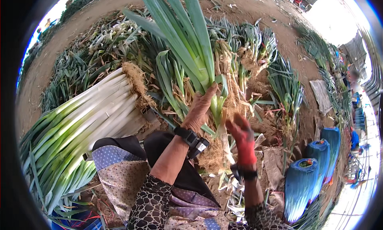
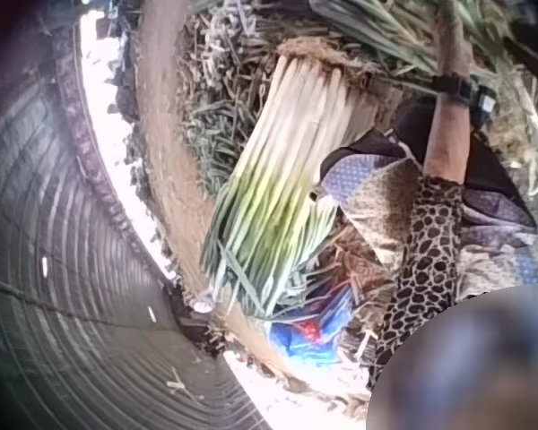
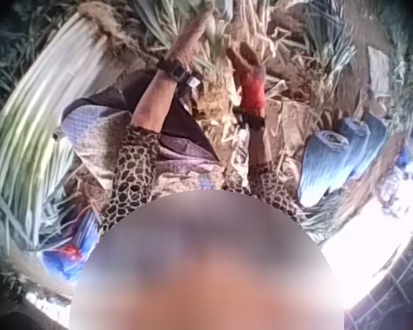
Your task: The person is picking up leeks from a pile, removing dry outer leaves, and stacking them into a metal frame for bundling.
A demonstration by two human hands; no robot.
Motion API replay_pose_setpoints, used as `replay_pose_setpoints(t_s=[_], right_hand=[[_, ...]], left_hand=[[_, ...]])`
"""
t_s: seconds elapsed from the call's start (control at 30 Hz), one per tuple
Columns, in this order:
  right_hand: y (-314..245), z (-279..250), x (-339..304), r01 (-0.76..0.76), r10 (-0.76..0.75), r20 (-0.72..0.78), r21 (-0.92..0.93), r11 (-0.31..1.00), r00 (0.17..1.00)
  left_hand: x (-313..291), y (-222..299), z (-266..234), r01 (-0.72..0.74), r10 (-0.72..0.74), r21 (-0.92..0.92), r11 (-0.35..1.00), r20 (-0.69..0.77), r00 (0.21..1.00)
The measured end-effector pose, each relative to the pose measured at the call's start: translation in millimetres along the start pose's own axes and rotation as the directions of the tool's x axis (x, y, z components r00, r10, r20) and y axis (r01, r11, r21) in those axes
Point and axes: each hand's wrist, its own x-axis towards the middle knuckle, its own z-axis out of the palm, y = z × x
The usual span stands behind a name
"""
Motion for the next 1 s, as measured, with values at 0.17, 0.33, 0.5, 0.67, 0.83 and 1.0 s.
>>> replay_pose_setpoints(t_s=[0.17, 0.33, 0.5, 0.67, 0.83, 1.0], right_hand=[[-32.2, 27.1, 53.2, -0.183, 0.103, 0.215, 0.395, 0.901, 0.971], [-25.3, 6.7, -21.9, -0.182, 0.243, -0.05, 0.525, 0.831, 0.969], [-25.4, -30.7, -88.4, -0.341, 0.343, 0.046, 0.288, 0.895, 0.938], [33.1, -52.0, -133.4, 0.1, 0.1, 0.21, -0.765, 0.636, 0.973], [56.0, -60.2, -207.9, 0.342, 0.167, 0.411, -0.879, 0.331, 0.896], [106.5, -139.4, -341.4, 0.096, 0.474, 0.328, -0.889, 0.448, 0.817]], left_hand=[[-9.4, 7.3, 14.6, 0.066, -0.065, -0.017, 0.998, 0.051, 0.997], [0.0, 9.3, 4.5, -0.092, 0.09, 0.087, 0.992, 0.025, 0.996], [-7.6, 6.0, -0.2, 0.187, -0.186, -0.075, 0.98, 0.016, 0.982], [-7.4, -7.1, 2.7, 0.266, -0.27, -0.114, 0.957, -0.024, 0.963], [-6.4, 2.6, 2.2, 0.121, -0.123, -0.046, 0.992, -0.031, 0.992], [-6.2, 29.9, -6.0, 0.03, -0.029, -0.069, 0.997, 0.019, 0.999]])
